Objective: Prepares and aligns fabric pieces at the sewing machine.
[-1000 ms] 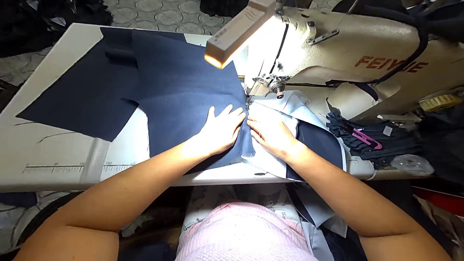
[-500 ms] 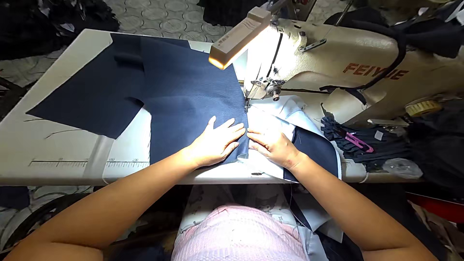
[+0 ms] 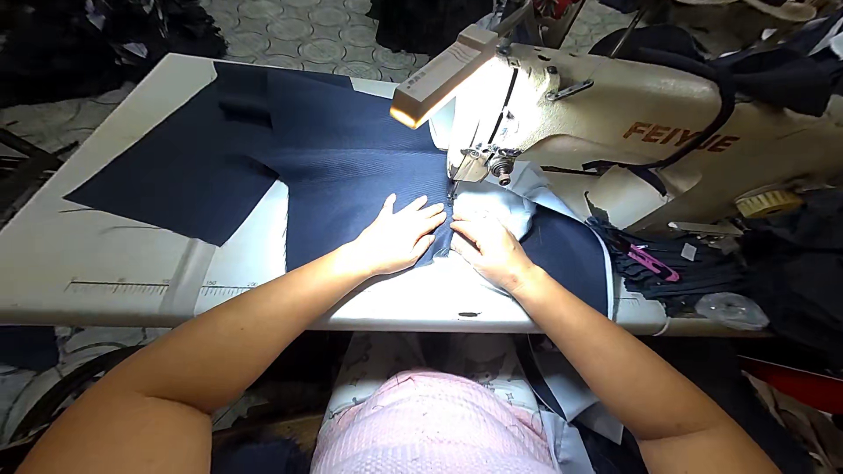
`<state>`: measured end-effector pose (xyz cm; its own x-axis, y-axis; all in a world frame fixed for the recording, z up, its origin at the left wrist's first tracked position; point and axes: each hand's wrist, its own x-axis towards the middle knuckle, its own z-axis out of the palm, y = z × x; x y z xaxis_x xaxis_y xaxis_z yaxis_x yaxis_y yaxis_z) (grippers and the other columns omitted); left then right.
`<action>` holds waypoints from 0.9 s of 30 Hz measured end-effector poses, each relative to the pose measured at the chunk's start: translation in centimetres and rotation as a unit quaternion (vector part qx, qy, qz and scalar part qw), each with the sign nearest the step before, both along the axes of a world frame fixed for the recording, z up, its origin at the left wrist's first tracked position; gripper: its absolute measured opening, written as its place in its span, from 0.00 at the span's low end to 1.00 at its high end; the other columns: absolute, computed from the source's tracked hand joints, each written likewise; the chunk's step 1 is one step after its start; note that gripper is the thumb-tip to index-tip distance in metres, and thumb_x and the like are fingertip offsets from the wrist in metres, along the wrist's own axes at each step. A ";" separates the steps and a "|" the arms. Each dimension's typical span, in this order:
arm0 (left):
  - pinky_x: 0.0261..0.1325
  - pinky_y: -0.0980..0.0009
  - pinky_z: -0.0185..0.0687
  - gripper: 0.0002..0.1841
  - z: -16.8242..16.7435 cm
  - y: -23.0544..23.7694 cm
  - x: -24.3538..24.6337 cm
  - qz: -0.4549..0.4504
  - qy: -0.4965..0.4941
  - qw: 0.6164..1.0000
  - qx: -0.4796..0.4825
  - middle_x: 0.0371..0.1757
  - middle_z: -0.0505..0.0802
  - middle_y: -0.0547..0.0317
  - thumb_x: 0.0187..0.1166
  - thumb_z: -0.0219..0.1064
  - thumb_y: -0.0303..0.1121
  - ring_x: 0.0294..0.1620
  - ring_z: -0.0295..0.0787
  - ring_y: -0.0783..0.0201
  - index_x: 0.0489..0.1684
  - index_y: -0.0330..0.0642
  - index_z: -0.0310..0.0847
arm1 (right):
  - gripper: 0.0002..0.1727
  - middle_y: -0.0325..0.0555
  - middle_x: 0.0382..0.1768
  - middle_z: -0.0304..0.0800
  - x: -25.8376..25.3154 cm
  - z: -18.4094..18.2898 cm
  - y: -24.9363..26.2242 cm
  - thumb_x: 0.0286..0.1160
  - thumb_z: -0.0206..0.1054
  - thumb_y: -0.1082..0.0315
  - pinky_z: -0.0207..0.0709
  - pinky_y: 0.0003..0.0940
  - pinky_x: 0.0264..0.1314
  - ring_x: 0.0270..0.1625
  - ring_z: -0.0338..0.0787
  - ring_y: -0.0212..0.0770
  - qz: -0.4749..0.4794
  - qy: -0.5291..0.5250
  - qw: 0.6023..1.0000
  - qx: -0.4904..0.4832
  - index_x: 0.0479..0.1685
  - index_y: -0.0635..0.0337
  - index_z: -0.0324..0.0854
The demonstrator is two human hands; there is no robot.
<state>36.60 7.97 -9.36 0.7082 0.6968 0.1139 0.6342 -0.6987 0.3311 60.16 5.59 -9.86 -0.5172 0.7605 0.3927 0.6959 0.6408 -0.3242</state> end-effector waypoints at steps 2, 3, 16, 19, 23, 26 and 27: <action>0.87 0.26 0.36 0.28 -0.1 0.3 -0.3 -0.028 -0.012 1.000 0.001 0.90 0.72 0.56 0.91 0.42 0.41 0.94 0.56 0.49 0.87 0.45 0.69 | 0.20 0.57 0.65 0.90 0.6 -0.2 0.2 0.83 0.61 0.59 0.72 0.51 0.80 0.73 0.85 0.56 0.023 0.008 1.000 0.014 0.57 0.65 0.91; 0.87 0.26 0.37 0.28 -0.1 0.3 -0.4 -0.044 -0.018 0.999 0.001 0.89 0.73 0.55 0.91 0.42 0.41 0.94 0.58 0.49 0.86 0.43 0.71 | 0.20 0.57 0.65 0.90 0.7 -0.3 0.2 0.83 0.61 0.59 0.71 0.52 0.81 0.73 0.85 0.56 0.032 0.009 0.999 0.021 0.57 0.65 0.91; 0.90 0.31 0.37 0.28 0.1 -0.1 -1.7 -0.133 -0.021 0.991 -0.010 0.89 0.73 0.52 0.92 0.42 0.41 0.93 0.60 0.51 0.86 0.40 0.70 | 0.15 0.56 0.54 0.96 0.7 -0.5 -0.8 0.80 0.63 0.65 0.85 0.47 0.62 0.57 0.95 0.54 0.064 0.005 0.994 0.089 0.46 0.65 0.94; 0.90 0.31 0.38 0.28 0.2 -0.3 -2.0 -0.159 -0.027 0.987 -0.008 0.88 0.75 0.54 0.91 0.42 0.41 0.93 0.61 0.51 0.85 0.41 0.73 | 0.17 0.54 0.58 0.95 1.4 -0.4 -1.6 0.81 0.62 0.63 0.84 0.46 0.63 0.58 0.95 0.51 0.075 0.005 0.995 0.062 0.50 0.62 0.94; 0.87 0.26 0.41 0.26 0.1 -0.6 -2.7 -0.208 -0.048 0.977 -0.006 0.84 0.80 0.58 0.89 0.47 0.42 0.91 0.65 0.50 0.78 0.48 0.81 | 0.15 0.52 0.60 0.94 2.0 -0.3 -2.6 0.80 0.63 0.66 0.83 0.48 0.65 0.61 0.93 0.49 0.092 0.003 0.995 0.040 0.54 0.61 0.94; 0.87 0.25 0.41 0.25 -0.2 -0.6 -2.9 -0.217 -0.051 0.975 -0.003 0.83 0.81 0.59 0.89 0.47 0.44 0.90 0.65 0.49 0.76 0.54 0.84 | 0.16 0.50 0.61 0.94 2.3 -0.5 -3.2 0.81 0.62 0.66 0.80 0.49 0.63 0.59 0.92 0.49 0.079 -0.001 0.996 0.033 0.56 0.58 0.94; 0.87 0.25 0.41 0.25 -0.3 -0.5 -2.9 -0.214 -0.051 0.975 -0.004 0.84 0.81 0.60 0.90 0.47 0.45 0.90 0.65 0.49 0.76 0.55 0.84 | 0.16 0.49 0.61 0.94 2.3 -0.5 -3.2 0.82 0.62 0.66 0.80 0.49 0.63 0.58 0.92 0.49 0.077 -0.002 0.997 0.028 0.57 0.57 0.94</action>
<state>33.75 7.50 -9.64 0.9197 0.3405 0.1952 0.2480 -0.8897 0.3834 62.47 2.44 -10.40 -0.6271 0.6492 0.4304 0.5899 0.7567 -0.2819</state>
